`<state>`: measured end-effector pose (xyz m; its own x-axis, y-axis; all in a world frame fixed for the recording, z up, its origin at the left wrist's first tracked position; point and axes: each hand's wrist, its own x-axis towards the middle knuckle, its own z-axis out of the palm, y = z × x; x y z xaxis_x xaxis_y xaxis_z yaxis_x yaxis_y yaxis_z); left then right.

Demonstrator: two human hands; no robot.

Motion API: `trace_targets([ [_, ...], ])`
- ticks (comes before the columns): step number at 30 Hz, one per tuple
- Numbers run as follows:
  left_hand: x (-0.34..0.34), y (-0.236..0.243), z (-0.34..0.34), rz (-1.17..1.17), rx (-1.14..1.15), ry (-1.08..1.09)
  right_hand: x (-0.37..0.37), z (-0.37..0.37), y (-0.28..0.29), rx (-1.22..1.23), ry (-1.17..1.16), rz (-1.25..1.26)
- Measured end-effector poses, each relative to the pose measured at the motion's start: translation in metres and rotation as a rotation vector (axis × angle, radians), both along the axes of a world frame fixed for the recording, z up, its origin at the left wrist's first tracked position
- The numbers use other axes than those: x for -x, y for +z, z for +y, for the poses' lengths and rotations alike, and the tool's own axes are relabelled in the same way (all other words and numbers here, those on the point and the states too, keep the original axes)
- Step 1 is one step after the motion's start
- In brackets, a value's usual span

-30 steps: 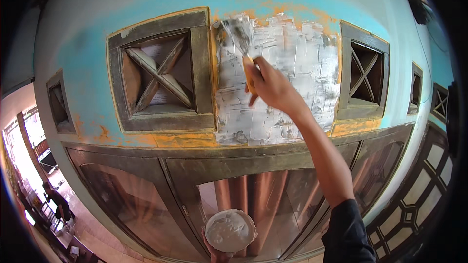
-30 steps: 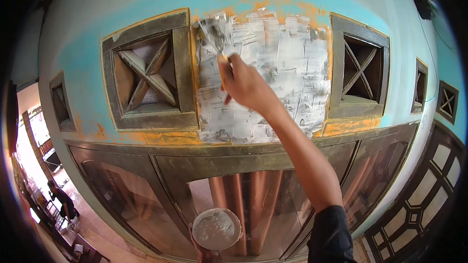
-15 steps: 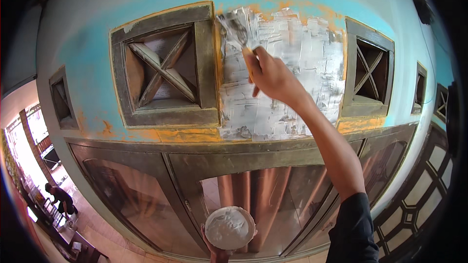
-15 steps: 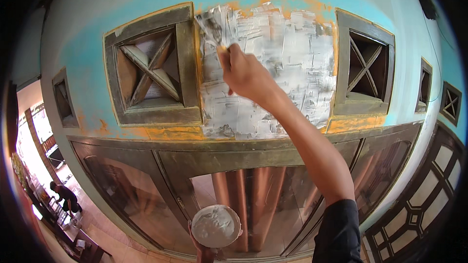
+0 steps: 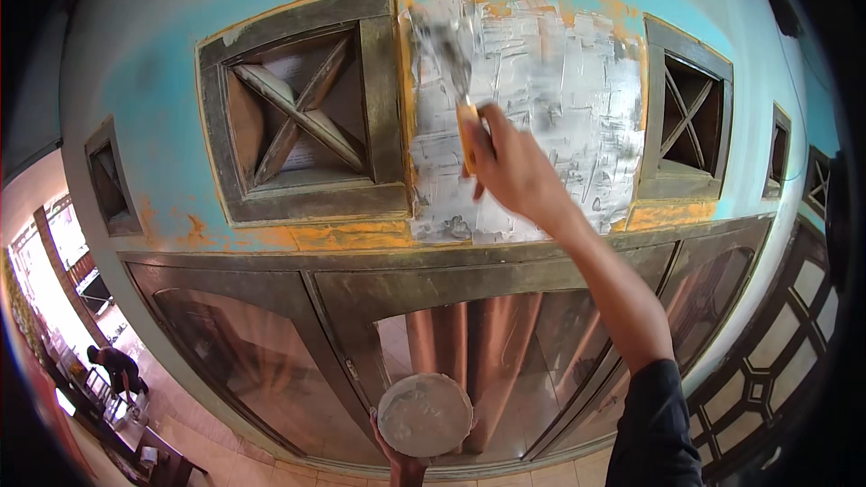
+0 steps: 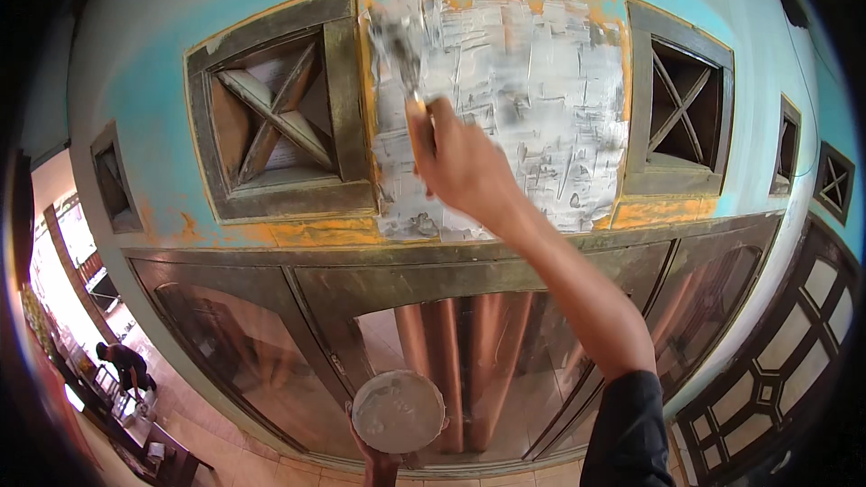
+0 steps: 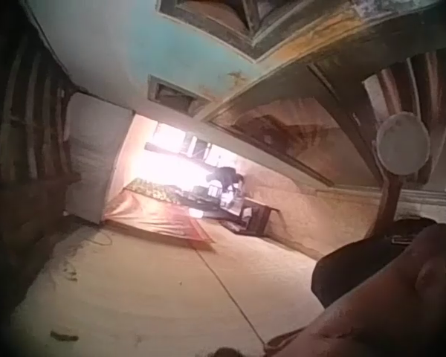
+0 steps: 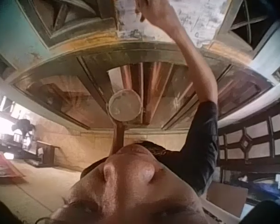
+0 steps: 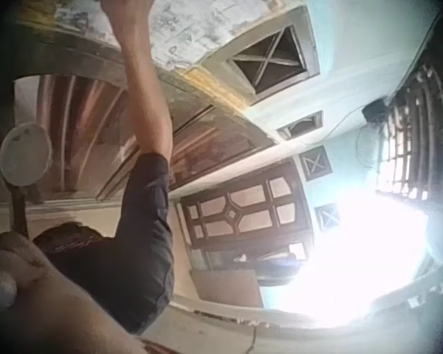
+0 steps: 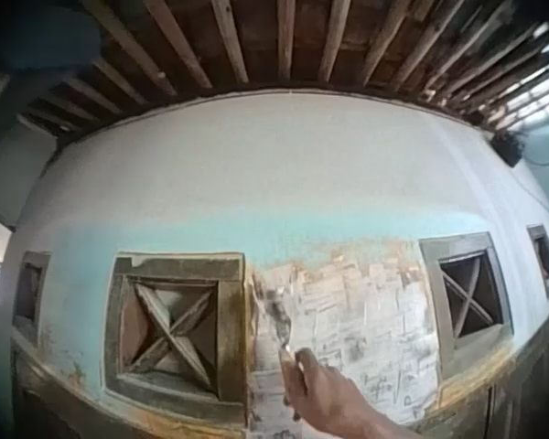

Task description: The person applies wall filler from a bowl onto a wall using a putty knife.

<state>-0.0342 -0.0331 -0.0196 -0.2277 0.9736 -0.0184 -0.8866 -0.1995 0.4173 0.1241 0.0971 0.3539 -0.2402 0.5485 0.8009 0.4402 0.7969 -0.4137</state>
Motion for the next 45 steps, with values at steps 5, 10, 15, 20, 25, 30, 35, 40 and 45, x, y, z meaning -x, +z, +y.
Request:
trace_targets([
  [5, -0.001, -0.001, 0.005, 0.02, -0.007, 0.024, 0.0, 0.031, -0.006, 0.115, -0.027, -0.006],
  [10, 0.009, -0.022, 0.017, 0.034, -0.025, -0.062, -0.005, -0.001, -0.119, 0.179, -0.26, -0.112],
  [15, 0.004, 0.004, 0.004, 0.158, -0.329, 0.107, -0.008, -0.019, -0.132, 0.157, -0.233, -0.093],
  [20, 0.009, -0.002, 0.003, 0.098, 0.034, 0.035, 0.005, -0.005, -0.051, 0.072, -0.148, -0.03],
  [25, 0.013, -0.012, 0.002, 0.136, 0.019, 0.033, 0.013, 0.011, -0.075, -0.137, -0.417, -0.124],
  [30, 0.006, -0.02, -0.001, 0.526, -0.288, 0.272, 0.003, -0.005, -0.162, 0.036, -0.324, -0.095],
  [35, 0.005, -0.033, 0.01, 0.412, -0.151, 0.413, 0.001, -0.005, -0.097, 0.008, -0.253, 0.062],
  [40, 0.003, 0.002, 0.007, 0.149, 0.002, -0.035, -0.006, 0.006, -0.053, 0.016, -0.259, 0.118],
  [45, 0.0, 0.001, 0.012, 0.15, -0.099, 0.042, -0.014, -0.006, -0.156, 0.179, -0.208, 0.126],
])
